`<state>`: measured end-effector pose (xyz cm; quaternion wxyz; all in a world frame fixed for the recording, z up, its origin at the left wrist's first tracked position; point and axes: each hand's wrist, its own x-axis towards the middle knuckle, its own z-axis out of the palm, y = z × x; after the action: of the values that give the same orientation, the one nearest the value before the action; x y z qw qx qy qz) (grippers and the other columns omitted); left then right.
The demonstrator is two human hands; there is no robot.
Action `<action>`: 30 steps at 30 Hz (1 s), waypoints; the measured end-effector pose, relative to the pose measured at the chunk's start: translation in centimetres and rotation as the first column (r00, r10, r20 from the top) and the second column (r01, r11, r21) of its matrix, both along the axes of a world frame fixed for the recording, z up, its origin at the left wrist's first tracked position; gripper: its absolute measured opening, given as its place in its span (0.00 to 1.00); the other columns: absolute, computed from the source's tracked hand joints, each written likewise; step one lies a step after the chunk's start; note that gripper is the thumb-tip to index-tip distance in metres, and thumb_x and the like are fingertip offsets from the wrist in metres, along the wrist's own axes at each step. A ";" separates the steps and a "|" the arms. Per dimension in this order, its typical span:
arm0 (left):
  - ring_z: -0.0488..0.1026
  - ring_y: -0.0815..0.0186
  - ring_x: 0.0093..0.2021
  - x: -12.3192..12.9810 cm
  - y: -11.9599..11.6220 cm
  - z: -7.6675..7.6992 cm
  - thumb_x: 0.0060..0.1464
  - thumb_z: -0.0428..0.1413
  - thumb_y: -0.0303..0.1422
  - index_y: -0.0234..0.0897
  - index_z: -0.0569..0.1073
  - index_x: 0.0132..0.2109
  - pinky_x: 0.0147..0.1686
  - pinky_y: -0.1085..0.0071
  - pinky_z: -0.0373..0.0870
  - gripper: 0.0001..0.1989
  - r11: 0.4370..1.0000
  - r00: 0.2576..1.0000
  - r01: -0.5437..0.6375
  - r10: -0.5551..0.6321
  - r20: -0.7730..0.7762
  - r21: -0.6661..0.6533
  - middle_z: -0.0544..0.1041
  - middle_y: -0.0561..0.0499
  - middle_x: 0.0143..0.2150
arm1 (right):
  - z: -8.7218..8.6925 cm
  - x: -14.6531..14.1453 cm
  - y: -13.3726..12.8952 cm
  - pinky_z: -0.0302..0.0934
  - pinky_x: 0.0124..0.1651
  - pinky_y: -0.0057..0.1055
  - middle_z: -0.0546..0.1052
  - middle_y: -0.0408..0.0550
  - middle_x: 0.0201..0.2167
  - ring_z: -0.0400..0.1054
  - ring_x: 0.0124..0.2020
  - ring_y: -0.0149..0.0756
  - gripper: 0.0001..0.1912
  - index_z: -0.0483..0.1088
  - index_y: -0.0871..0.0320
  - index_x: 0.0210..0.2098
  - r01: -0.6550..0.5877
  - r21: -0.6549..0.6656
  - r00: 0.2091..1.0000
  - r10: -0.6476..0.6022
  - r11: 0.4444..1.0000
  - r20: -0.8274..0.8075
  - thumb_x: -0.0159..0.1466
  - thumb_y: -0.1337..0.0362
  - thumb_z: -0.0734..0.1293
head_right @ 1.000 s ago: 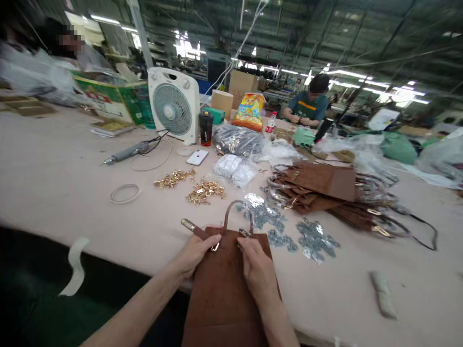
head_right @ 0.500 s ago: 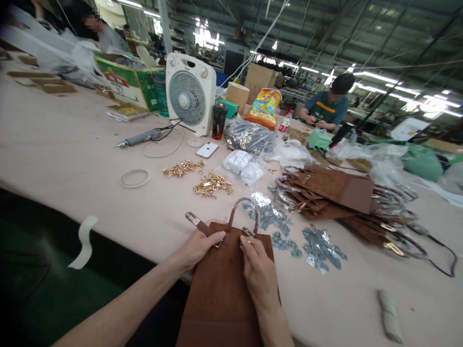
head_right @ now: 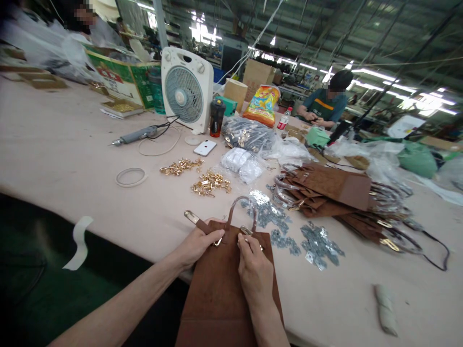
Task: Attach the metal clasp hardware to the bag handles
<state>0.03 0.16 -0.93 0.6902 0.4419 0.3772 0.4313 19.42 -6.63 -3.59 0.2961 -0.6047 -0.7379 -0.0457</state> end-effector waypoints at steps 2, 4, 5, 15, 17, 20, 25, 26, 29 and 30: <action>0.76 0.57 0.46 0.0 0.1 -0.1 0.50 0.66 0.39 0.34 0.77 0.48 0.48 0.63 0.70 0.20 0.999 1.000 -0.017 0.018 0.014 -0.045 0.80 0.46 0.45 | -0.2 0.3 0.0 0.74 0.52 0.36 0.76 0.53 0.55 0.74 0.54 0.43 0.19 0.74 0.54 0.60 -0.009 -0.018 0.999 0.010 1.000 0.039 0.77 0.68 0.57; 0.76 0.58 0.44 -0.1 0.2 0.0 0.49 0.67 0.39 0.34 0.78 0.47 0.47 0.64 0.71 0.20 0.997 0.999 -0.018 0.021 0.045 -0.077 0.81 0.46 0.43 | -0.4 0.5 0.0 0.73 0.54 0.40 0.76 0.55 0.56 0.72 0.56 0.45 0.20 0.73 0.55 0.61 -0.021 -0.019 0.998 0.022 1.000 0.065 0.77 0.69 0.56; 0.76 0.58 0.43 -0.1 0.3 0.1 0.48 0.67 0.38 0.34 0.78 0.47 0.47 0.64 0.71 0.20 0.996 0.998 -0.008 0.015 0.068 -0.089 0.81 0.46 0.43 | -0.5 0.6 0.0 0.73 0.54 0.41 0.76 0.56 0.55 0.72 0.55 0.45 0.21 0.73 0.55 0.62 -0.024 -0.015 0.997 0.025 1.000 0.072 0.76 0.69 0.56; 0.78 0.59 0.42 -0.2 0.4 0.3 0.44 0.70 0.35 0.33 0.80 0.45 0.46 0.65 0.73 0.19 0.986 0.987 0.010 0.017 0.158 -0.168 0.83 0.45 0.43 | -0.3 1.0 -0.3 0.74 0.49 0.39 0.75 0.57 0.51 0.72 0.50 0.45 0.26 0.68 0.54 0.67 -0.069 -0.042 0.988 0.074 0.997 0.139 0.73 0.74 0.56; 0.78 0.58 0.42 -0.2 0.4 0.3 0.44 0.70 0.35 0.33 0.81 0.45 0.46 0.64 0.73 0.19 0.986 0.985 0.023 0.006 0.175 -0.164 0.83 0.45 0.42 | -0.3 0.6 -0.5 0.74 0.52 0.43 0.74 0.58 0.51 0.71 0.52 0.48 0.28 0.66 0.55 0.68 -0.071 -0.049 0.983 0.079 0.996 0.167 0.71 0.76 0.55; 0.78 0.57 0.42 -0.2 0.5 0.3 0.44 0.71 0.36 0.34 0.80 0.44 0.47 0.62 0.73 0.19 0.986 0.984 0.024 0.006 0.180 -0.163 0.83 0.45 0.42 | -0.2 -0.2 -1.0 0.72 0.56 0.49 0.74 0.60 0.53 0.70 0.53 0.52 0.33 0.63 0.56 0.70 -0.052 -0.072 0.971 0.068 0.996 0.230 0.68 0.79 0.55; 0.78 0.56 0.44 -0.1 0.4 0.1 0.45 0.70 0.38 0.34 0.79 0.45 0.50 0.61 0.72 0.21 0.979 0.987 -0.001 0.033 0.159 -0.202 0.82 0.46 0.42 | -0.5 -0.4 -1.2 0.70 0.57 0.54 0.72 0.60 0.55 0.68 0.56 0.54 0.33 0.61 0.53 0.71 -0.056 -0.044 0.990 0.061 0.997 0.128 0.69 0.77 0.55; 0.78 0.56 0.45 -0.2 0.4 0.1 0.46 0.70 0.40 0.34 0.79 0.46 0.51 0.61 0.72 0.21 0.980 0.987 -0.003 0.035 0.159 -0.198 0.82 0.45 0.43 | -0.6 -0.2 -1.1 0.71 0.57 0.54 0.72 0.59 0.55 0.68 0.56 0.53 0.32 0.61 0.51 0.71 -0.064 -0.043 0.995 0.067 0.997 0.072 0.70 0.75 0.56; 0.77 0.54 0.51 -0.3 0.3 -0.1 0.51 0.67 0.46 0.35 0.79 0.47 0.54 0.60 0.71 0.22 0.988 0.989 -0.018 0.040 0.143 -0.153 0.81 0.44 0.49 | -0.4 0.3 -0.9 0.70 0.57 0.52 0.71 0.56 0.56 0.69 0.57 0.50 0.27 0.62 0.48 0.70 -0.103 -0.059 0.989 0.096 0.993 -0.114 0.74 0.69 0.57; 0.76 0.53 0.52 -0.4 0.2 -0.1 0.52 0.67 0.47 0.36 0.79 0.48 0.55 0.60 0.70 0.23 0.990 0.990 -0.027 0.045 0.132 -0.138 0.81 0.44 0.51 | -0.2 0.3 -1.0 0.69 0.59 0.52 0.70 0.55 0.57 0.68 0.58 0.50 0.26 0.62 0.47 0.70 -0.105 -0.056 0.981 0.095 0.993 -0.169 0.75 0.67 0.58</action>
<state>-0.34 0.41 -1.02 0.7347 0.3569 0.3663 0.4457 19.75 -7.59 -3.78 0.3388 -0.5778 -0.7413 0.0437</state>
